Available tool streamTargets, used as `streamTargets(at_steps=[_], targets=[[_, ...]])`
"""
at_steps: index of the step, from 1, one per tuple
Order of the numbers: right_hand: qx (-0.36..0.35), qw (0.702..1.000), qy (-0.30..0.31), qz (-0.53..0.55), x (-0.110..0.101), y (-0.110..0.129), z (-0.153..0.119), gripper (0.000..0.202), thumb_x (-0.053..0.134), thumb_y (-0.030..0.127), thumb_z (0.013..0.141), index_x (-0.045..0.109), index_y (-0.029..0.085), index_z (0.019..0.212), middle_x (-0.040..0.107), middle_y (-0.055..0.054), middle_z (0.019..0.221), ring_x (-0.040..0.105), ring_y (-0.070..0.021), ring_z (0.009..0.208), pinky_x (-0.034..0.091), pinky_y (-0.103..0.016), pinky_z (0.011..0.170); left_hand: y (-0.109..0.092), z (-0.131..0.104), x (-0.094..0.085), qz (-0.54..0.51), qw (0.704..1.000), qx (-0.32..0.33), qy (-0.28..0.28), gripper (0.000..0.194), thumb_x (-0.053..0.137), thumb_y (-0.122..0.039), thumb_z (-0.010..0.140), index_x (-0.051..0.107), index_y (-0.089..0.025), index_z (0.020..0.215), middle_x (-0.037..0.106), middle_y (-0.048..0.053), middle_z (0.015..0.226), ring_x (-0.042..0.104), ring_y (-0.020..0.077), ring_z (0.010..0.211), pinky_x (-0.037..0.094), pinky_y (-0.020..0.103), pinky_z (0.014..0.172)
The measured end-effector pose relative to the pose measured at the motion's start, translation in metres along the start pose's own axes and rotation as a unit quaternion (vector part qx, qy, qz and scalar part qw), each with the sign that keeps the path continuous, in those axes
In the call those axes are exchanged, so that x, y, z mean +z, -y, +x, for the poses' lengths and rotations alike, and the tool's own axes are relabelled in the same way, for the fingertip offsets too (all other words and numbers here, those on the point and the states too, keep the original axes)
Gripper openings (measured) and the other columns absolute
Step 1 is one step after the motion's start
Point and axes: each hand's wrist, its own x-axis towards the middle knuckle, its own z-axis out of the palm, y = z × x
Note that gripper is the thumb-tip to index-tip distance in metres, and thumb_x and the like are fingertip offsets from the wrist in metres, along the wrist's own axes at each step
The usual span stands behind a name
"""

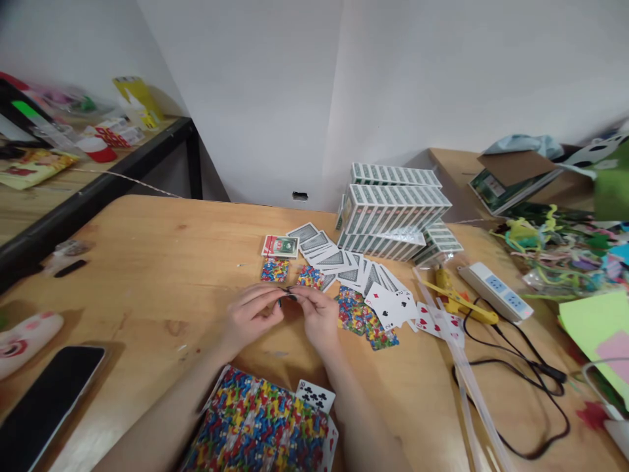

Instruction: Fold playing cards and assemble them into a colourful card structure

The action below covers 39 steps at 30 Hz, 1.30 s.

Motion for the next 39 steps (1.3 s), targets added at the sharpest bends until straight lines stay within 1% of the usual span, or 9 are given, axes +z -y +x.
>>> streamTargets(at_steps=[3,7,13,18,22,27,31,35,39], targets=[[0.001,1.0,0.006,0.007,0.001,0.001,0.0,0.015,0.056,0.023,0.071,0.07,0.025,0.078,0.07,-0.002,0.084,0.063,-0.0197,0.084,0.047,-0.036,0.082,-0.001,-0.002,-0.001,0.022,1.0,-0.01,0.001,0.023,0.051,-0.013,0.07,0.065,-0.021,0.087,0.069,0.003,0.083,0.064,0.0136,0.076,0.052,0.026,0.075],[0.002,1.0,0.014,0.017,0.001,0.002,0.0,0.016,0.055,0.023,0.071,0.07,0.025,0.078,0.07,-0.002,0.084,0.062,-0.02,0.085,0.046,-0.037,0.083,-0.001,-0.003,-0.003,0.023,0.999,-0.021,0.026,0.025,0.049,-0.013,0.07,0.065,-0.021,0.087,0.07,0.002,0.083,0.065,0.0135,0.074,0.052,0.025,0.074],[0.002,1.0,0.004,0.012,-0.003,-0.002,0.004,0.016,0.055,0.026,0.072,0.069,0.024,0.078,0.07,-0.002,0.082,0.063,-0.0193,0.08,0.047,-0.037,0.081,0.003,-0.005,-0.006,-0.045,0.997,-0.059,0.03,0.029,0.046,-0.011,0.07,0.065,-0.021,0.089,0.07,0.003,0.084,0.064,0.0139,0.075,0.053,0.026,0.073],[-0.025,1.0,-0.003,0.002,-0.004,0.001,0.006,0.015,0.057,0.025,0.071,0.07,0.025,0.078,0.069,-0.002,0.08,0.062,-0.0189,0.08,0.047,-0.034,0.079,0.006,-0.006,-0.004,-0.095,0.992,-0.07,0.052,0.03,0.051,-0.014,0.07,0.061,-0.019,0.097,0.067,0.005,0.094,0.062,0.0164,0.086,0.051,0.031,0.08],[-0.02,1.0,0.002,-0.008,-0.003,0.006,0.006,0.013,0.06,0.027,0.07,0.069,0.023,0.078,0.068,-0.003,0.081,0.061,-0.0187,0.078,0.047,-0.033,0.076,0.007,-0.004,0.002,-0.09,0.993,-0.063,0.035,0.02,0.053,-0.015,0.075,0.063,-0.02,0.091,0.068,0.004,0.088,0.063,0.0145,0.082,0.051,0.029,0.078],[0.015,0.999,-0.004,0.031,-0.001,0.006,0.004,0.015,0.063,0.03,0.068,0.066,0.02,0.079,0.067,-0.004,0.079,0.061,-0.0174,0.073,0.049,-0.031,0.07,0.008,-0.003,0.005,-0.092,0.995,-0.036,0.018,0.02,0.053,-0.013,0.075,0.064,-0.019,0.091,0.068,0.005,0.088,0.063,0.0143,0.082,0.051,0.028,0.078],[0.009,1.0,0.001,0.03,-0.002,0.005,0.004,0.015,0.061,0.03,0.07,0.066,0.02,0.079,0.067,-0.004,0.079,0.061,-0.0174,0.073,0.049,-0.031,0.071,0.01,-0.005,0.004,-0.084,0.996,-0.041,0.0,0.02,0.054,-0.012,0.075,0.064,-0.019,0.091,0.069,0.005,0.088,0.064,0.0143,0.081,0.051,0.028,0.077],[0.007,0.999,0.005,0.036,-0.003,0.005,0.004,0.015,0.06,0.029,0.071,0.067,0.02,0.081,0.068,-0.004,0.076,0.062,-0.0172,0.069,0.05,-0.031,0.067,0.011,-0.007,0.003,-0.075,0.996,-0.043,0.009,0.02,0.054,-0.012,0.075,0.064,-0.019,0.091,0.069,0.005,0.089,0.064,0.0146,0.081,0.052,0.027,0.077],[-0.027,0.999,0.008,0.016,-0.005,0.006,0.002,0.015,0.057,0.026,0.073,0.067,0.02,0.082,0.068,-0.003,0.076,0.063,-0.0175,0.07,0.051,-0.031,0.068,0.012,-0.007,0.003,-0.065,0.998,-0.027,-0.001,0.021,0.053,-0.012,0.075,0.064,-0.018,0.091,0.069,0.005,0.089,0.064,0.0146,0.08,0.052,0.027,0.076]])
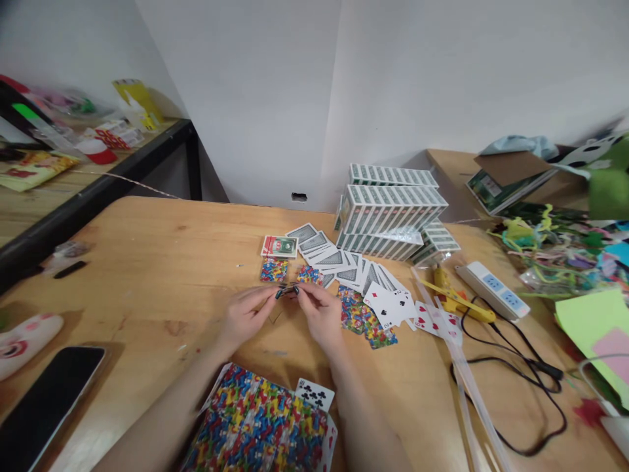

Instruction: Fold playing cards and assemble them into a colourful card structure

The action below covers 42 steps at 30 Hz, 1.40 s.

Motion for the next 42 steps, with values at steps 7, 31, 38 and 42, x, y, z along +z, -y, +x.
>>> streamTargets(at_steps=[7,31,38,42], targets=[[-0.059,0.996,0.022,-0.07,-0.004,0.001,-0.003,0.021,0.05,0.019,0.077,0.066,0.022,0.09,0.067,-0.004,0.083,0.063,-0.0173,0.075,0.049,-0.031,0.073,0.002,0.001,-0.001,0.0,1.0,0.007,0.003,0.022,0.053,-0.011,0.075,0.064,-0.019,0.092,0.069,0.005,0.089,0.064,0.0147,0.082,0.052,0.027,0.077],[-0.171,0.965,0.018,-0.197,-0.003,0.004,-0.007,0.01,0.054,0.019,0.077,0.062,0.022,0.083,0.067,-0.003,0.083,0.063,-0.0152,0.077,0.049,-0.028,0.072,-0.004,-0.003,-0.004,0.022,0.998,0.006,0.059,0.027,0.051,-0.012,0.076,0.059,-0.019,0.101,0.068,0.004,0.09,0.064,0.0124,0.077,0.051,0.024,0.075],[-0.175,0.96,0.019,-0.218,-0.004,0.002,-0.01,0.019,0.048,0.017,0.079,0.06,0.022,0.093,0.067,-0.004,0.09,0.062,-0.0151,0.083,0.048,-0.028,0.077,0.0,-0.008,-0.008,0.057,0.992,-0.011,0.116,0.034,0.045,-0.013,0.077,0.053,-0.019,0.109,0.067,0.005,0.09,0.063,0.0131,0.076,0.051,0.026,0.073],[-0.158,0.967,0.016,-0.202,-0.004,0.0,-0.011,0.022,0.047,0.018,0.079,0.061,0.023,0.095,0.066,-0.004,0.091,0.062,-0.0161,0.085,0.048,-0.03,0.078,0.002,-0.01,-0.007,0.038,0.991,-0.039,0.124,0.035,0.042,-0.013,0.077,0.05,-0.019,0.111,0.064,0.006,0.1,0.061,0.0142,0.086,0.049,0.028,0.079]])
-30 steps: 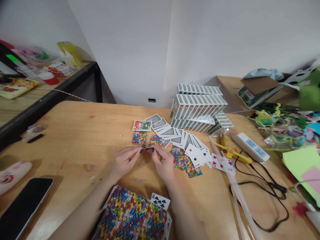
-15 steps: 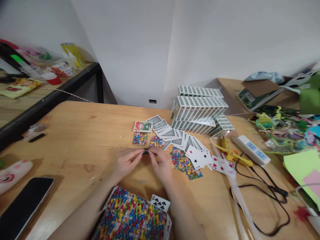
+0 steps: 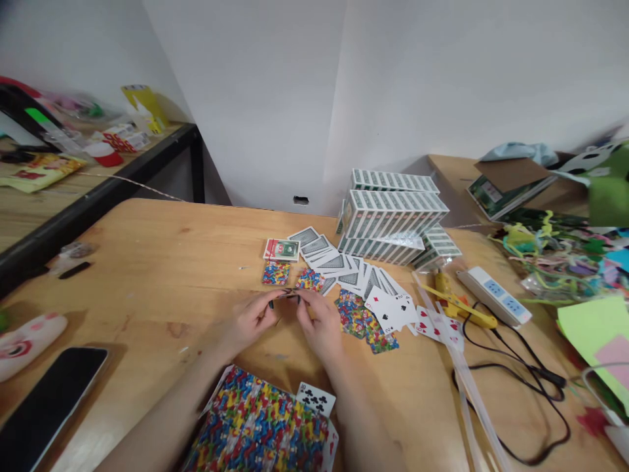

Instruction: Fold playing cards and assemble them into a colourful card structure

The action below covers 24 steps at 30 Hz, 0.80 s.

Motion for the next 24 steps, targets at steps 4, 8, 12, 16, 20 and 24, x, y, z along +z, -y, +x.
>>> streamTargets(at_steps=[4,8,12,16,20,24], targets=[[0.09,0.991,-0.014,0.098,0.003,0.001,0.001,0.019,0.048,0.022,0.079,0.061,0.021,0.092,0.067,-0.005,0.086,0.063,-0.0177,0.079,0.05,-0.033,0.075,-0.003,0.004,0.001,-0.088,0.994,-0.06,0.006,0.041,0.04,-0.011,0.078,0.045,-0.02,0.117,0.057,0.007,0.113,0.053,0.0153,0.102,0.043,0.031,0.089],[0.203,0.943,-0.036,0.26,0.006,0.004,0.007,0.018,0.049,0.03,0.08,0.057,0.019,0.091,0.067,-0.004,0.068,0.063,-0.0179,0.065,0.052,-0.035,0.065,0.0,0.01,0.006,-0.193,0.969,-0.153,-0.032,0.038,0.051,-0.018,0.075,0.047,-0.018,0.113,0.058,0.008,0.107,0.057,0.0162,0.094,0.046,0.03,0.082],[0.244,0.925,-0.03,0.291,0.007,0.002,0.012,0.02,0.053,0.035,0.076,0.056,0.017,0.083,0.061,0.0,0.056,0.058,-0.014,0.049,0.049,-0.027,0.048,0.006,0.014,0.01,-0.247,0.935,-0.245,-0.069,0.016,0.056,-0.027,0.073,0.057,-0.015,0.083,0.059,0.0,0.07,0.055,0.0104,0.061,0.045,0.021,0.057],[0.211,0.952,-0.023,0.22,0.006,-0.003,0.014,0.02,0.057,0.034,0.072,0.061,0.018,0.085,0.065,-0.003,0.073,0.059,-0.0142,0.063,0.049,-0.026,0.056,0.005,0.016,0.008,-0.281,0.924,-0.258,-0.03,0.012,0.059,-0.026,0.069,0.06,-0.014,0.072,0.055,-0.002,0.06,0.05,0.009,0.055,0.04,0.019,0.051],[0.206,0.959,-0.016,0.195,0.006,-0.005,0.014,0.019,0.057,0.033,0.072,0.063,0.018,0.081,0.063,-0.002,0.069,0.058,-0.0142,0.063,0.048,-0.027,0.057,0.002,0.019,0.007,-0.304,0.909,-0.284,-0.023,0.016,0.062,-0.025,0.065,0.062,-0.014,0.076,0.058,0.0,0.065,0.051,0.0101,0.057,0.041,0.02,0.053],[0.253,0.923,0.028,0.288,0.011,-0.002,0.012,0.019,0.055,0.037,0.074,0.053,0.019,0.081,0.051,0.005,0.052,0.049,-0.0099,0.039,0.043,-0.023,0.039,0.003,0.024,0.007,-0.353,0.871,-0.321,-0.116,0.021,0.064,-0.025,0.062,0.06,-0.014,0.079,0.059,-0.001,0.069,0.052,0.0096,0.061,0.042,0.02,0.057]])
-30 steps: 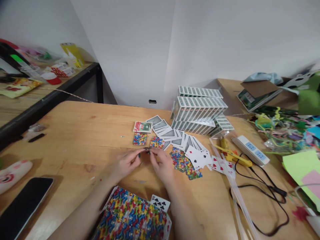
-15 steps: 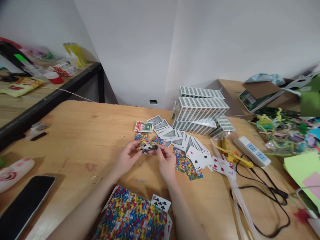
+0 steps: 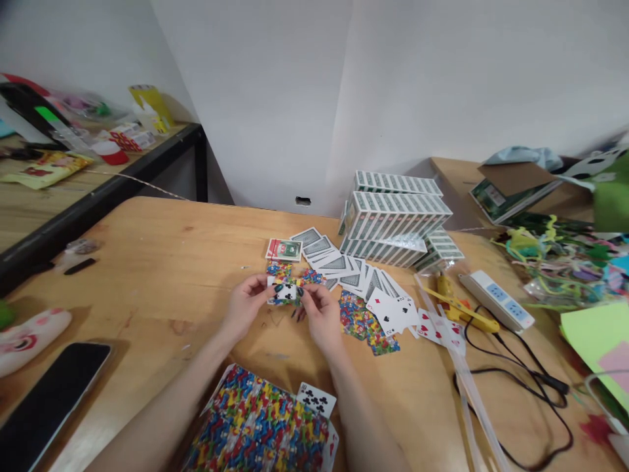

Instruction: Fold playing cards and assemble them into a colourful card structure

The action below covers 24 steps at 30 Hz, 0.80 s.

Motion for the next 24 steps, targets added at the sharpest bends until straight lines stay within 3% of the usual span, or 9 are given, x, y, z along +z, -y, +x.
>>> streamTargets(at_steps=[3,8,16,24], targets=[[0.014,0.999,0.032,0.03,0.0038,0.0,-0.0014,0.02,0.056,0.038,0.074,0.048,0.021,0.08,0.053,0.004,0.059,0.054,-0.0116,0.043,0.047,-0.025,0.043,-0.0004,0.0029,-0.0005,-0.053,0.998,-0.003,-0.027,0.021,0.067,-0.023,0.059,0.056,-0.014,0.075,0.057,-0.003,0.068,0.052,0.0084,0.061,0.042,0.019,0.058],[0.009,1.0,0.026,0.011,0.0039,-0.0006,-0.0019,0.02,0.054,0.039,0.074,0.046,0.022,0.081,0.052,0.004,0.062,0.056,-0.0122,0.046,0.048,-0.026,0.044,-0.0007,0.0028,-0.0011,-0.067,0.996,-0.026,-0.043,0.02,0.069,-0.023,0.055,0.056,-0.014,0.067,0.056,-0.003,0.062,0.051,0.0077,0.056,0.041,0.019,0.056],[-0.006,1.0,0.024,-0.01,0.0034,-0.0023,-0.0026,0.022,0.053,0.04,0.075,0.045,0.021,0.081,0.053,0.003,0.064,0.056,-0.0109,0.047,0.049,-0.024,0.046,-0.0005,0.0046,-0.0041,-0.051,0.998,-0.027,-0.035,0.02,0.07,-0.024,0.053,0.06,-0.014,0.067,0.058,-0.003,0.063,0.052,0.0093,0.058,0.041,0.021,0.057],[-0.001,1.0,0.027,0.004,0.0008,-0.0026,-0.0037,0.023,0.055,0.04,0.074,0.047,0.02,0.075,0.052,0.004,0.055,0.055,-0.0108,0.044,0.049,-0.025,0.046,-0.0034,0.0051,-0.0072,-0.046,0.997,-0.056,0.01,0.018,0.069,-0.026,0.056,0.062,-0.013,0.066,0.06,-0.001,0.062,0.052,0.0099,0.058,0.04,0.021,0.057]])
